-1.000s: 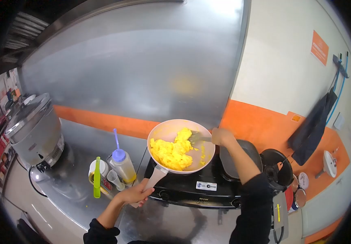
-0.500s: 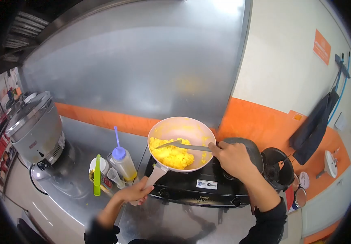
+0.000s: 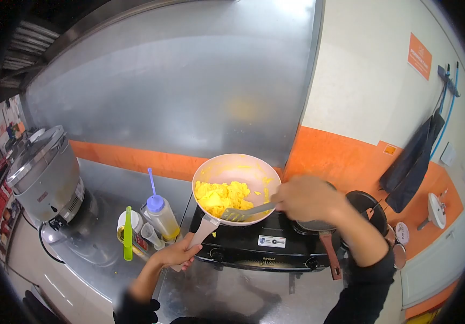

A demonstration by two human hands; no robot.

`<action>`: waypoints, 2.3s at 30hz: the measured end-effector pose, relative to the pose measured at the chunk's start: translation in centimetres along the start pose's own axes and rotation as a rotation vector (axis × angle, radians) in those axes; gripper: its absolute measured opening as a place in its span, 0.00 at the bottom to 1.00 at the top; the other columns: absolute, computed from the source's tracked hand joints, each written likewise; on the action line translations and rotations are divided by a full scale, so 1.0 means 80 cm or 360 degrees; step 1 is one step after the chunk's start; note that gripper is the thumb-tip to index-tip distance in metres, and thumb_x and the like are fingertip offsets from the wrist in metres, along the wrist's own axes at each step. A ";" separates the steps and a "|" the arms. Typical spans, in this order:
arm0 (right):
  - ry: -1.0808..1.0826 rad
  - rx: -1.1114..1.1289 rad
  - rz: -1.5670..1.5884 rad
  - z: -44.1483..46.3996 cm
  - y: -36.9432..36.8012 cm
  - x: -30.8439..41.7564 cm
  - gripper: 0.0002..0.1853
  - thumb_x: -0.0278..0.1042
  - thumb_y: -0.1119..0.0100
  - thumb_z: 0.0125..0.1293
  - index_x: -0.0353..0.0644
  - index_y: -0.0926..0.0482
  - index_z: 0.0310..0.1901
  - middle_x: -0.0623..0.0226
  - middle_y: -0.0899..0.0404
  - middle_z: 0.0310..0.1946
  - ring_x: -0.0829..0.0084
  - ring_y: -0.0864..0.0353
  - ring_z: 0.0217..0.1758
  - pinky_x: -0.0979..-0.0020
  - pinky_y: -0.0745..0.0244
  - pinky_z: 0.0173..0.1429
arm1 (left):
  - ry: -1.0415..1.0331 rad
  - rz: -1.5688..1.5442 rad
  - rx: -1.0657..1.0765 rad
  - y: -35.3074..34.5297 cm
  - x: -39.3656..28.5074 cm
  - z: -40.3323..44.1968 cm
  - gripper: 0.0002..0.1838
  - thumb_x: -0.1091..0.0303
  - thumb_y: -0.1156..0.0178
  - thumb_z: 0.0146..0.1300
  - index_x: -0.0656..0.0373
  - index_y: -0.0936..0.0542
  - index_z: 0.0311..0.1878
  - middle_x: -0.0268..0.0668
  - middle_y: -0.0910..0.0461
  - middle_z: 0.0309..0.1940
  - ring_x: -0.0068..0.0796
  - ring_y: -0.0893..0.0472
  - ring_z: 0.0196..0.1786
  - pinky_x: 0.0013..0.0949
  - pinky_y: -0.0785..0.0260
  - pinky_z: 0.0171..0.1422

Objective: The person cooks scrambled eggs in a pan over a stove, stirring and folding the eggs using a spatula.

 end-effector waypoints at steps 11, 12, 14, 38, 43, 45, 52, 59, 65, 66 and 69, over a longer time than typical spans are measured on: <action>-0.0468 -0.0237 -0.0348 0.105 -0.102 0.046 0.10 0.32 0.45 0.59 0.46 0.18 0.41 0.60 0.19 0.29 0.64 0.16 0.32 0.63 0.24 0.31 | -0.0024 0.0088 -0.0028 -0.001 -0.002 -0.003 0.16 0.56 0.52 0.73 0.56 0.41 0.53 0.30 0.36 0.23 0.18 0.34 0.19 0.25 0.37 0.22; -0.0504 -0.0321 -0.0391 0.101 -0.097 0.033 0.10 0.32 0.45 0.59 0.47 0.18 0.41 0.62 0.20 0.28 0.64 0.16 0.31 0.63 0.24 0.31 | 0.0005 0.0020 -0.0017 0.000 0.001 -0.001 0.16 0.56 0.52 0.73 0.55 0.41 0.53 0.30 0.36 0.24 0.18 0.35 0.19 0.25 0.37 0.22; -0.0533 -0.0406 -0.0434 0.083 -0.087 0.020 0.09 0.32 0.45 0.60 0.47 0.17 0.40 0.63 0.20 0.27 0.64 0.17 0.31 0.63 0.25 0.31 | 0.0035 -0.0052 -0.0012 0.002 0.001 0.000 0.15 0.56 0.53 0.73 0.55 0.41 0.52 0.31 0.37 0.24 0.18 0.36 0.19 0.25 0.37 0.22; -0.0673 -0.0558 0.0521 0.131 -0.180 0.007 0.12 0.37 0.45 0.60 0.35 0.20 0.35 0.50 0.19 0.32 0.49 0.18 0.37 0.53 0.24 0.42 | 0.0032 -0.0907 0.0222 -0.001 0.024 -0.005 0.14 0.61 0.52 0.74 0.47 0.39 0.58 0.29 0.37 0.27 0.14 0.41 0.20 0.20 0.46 0.21; -0.0683 -0.0549 0.0502 0.006 -0.079 0.023 0.12 0.33 0.44 0.61 0.46 0.17 0.45 0.55 0.18 0.37 0.55 0.19 0.44 0.56 0.24 0.45 | 0.0049 -0.1052 0.0257 0.002 0.023 -0.002 0.13 0.60 0.51 0.73 0.46 0.38 0.56 0.29 0.37 0.25 0.14 0.41 0.19 0.19 0.48 0.19; -0.0561 -0.0456 0.0552 -0.005 -0.073 0.010 0.12 0.33 0.44 0.61 0.45 0.17 0.46 0.54 0.18 0.37 0.55 0.19 0.44 0.57 0.24 0.46 | 0.0073 -0.1024 0.0233 -0.002 0.014 -0.003 0.13 0.60 0.51 0.73 0.46 0.38 0.56 0.29 0.37 0.25 0.14 0.41 0.18 0.19 0.48 0.18; 0.0042 -0.0569 0.1042 0.080 -0.174 -0.023 0.17 0.32 0.42 0.61 0.41 0.19 0.51 0.48 0.19 0.32 0.47 0.19 0.38 0.56 0.26 0.48 | 0.0157 -0.0645 0.0144 -0.001 0.007 -0.001 0.13 0.59 0.53 0.74 0.47 0.39 0.56 0.30 0.38 0.25 0.15 0.42 0.19 0.21 0.45 0.20; -0.0891 -0.0669 0.0908 0.159 -0.208 -0.014 0.12 0.31 0.43 0.59 0.40 0.16 0.43 0.46 0.19 0.31 0.46 0.19 0.37 0.55 0.25 0.45 | 0.0109 -0.0489 0.0132 -0.004 0.002 0.000 0.14 0.59 0.53 0.74 0.49 0.40 0.56 0.30 0.38 0.25 0.17 0.41 0.19 0.23 0.43 0.22; -0.0766 -0.0674 0.0837 0.052 -0.109 -0.009 0.10 0.30 0.43 0.56 0.36 0.17 0.38 0.47 0.18 0.35 0.51 0.18 0.43 0.57 0.24 0.48 | 0.0092 -0.0542 0.0074 -0.004 0.005 -0.002 0.12 0.58 0.53 0.74 0.50 0.37 0.55 0.29 0.38 0.23 0.15 0.42 0.19 0.22 0.45 0.21; -0.0705 -0.0610 0.0835 0.031 -0.092 -0.006 0.12 0.31 0.42 0.56 0.40 0.17 0.41 0.49 0.18 0.35 0.52 0.18 0.42 0.57 0.24 0.48 | 0.0102 -0.0554 0.0070 -0.005 0.004 -0.002 0.12 0.59 0.53 0.74 0.50 0.37 0.55 0.29 0.39 0.24 0.15 0.42 0.19 0.22 0.45 0.21; -0.0399 -0.0413 0.0833 0.025 -0.085 -0.010 0.16 0.33 0.41 0.56 0.47 0.16 0.46 0.51 0.17 0.36 0.53 0.18 0.42 0.58 0.24 0.48 | 0.0095 -0.0530 0.0098 -0.004 0.006 0.000 0.12 0.59 0.52 0.74 0.51 0.38 0.54 0.30 0.39 0.25 0.15 0.41 0.19 0.22 0.45 0.21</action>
Point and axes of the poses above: each hand's wrist, its own z-axis towards the middle knuckle, its own y-axis out of the back of the hand, x = y × z, the point moved 3 cm from there along z, towards the middle knuckle
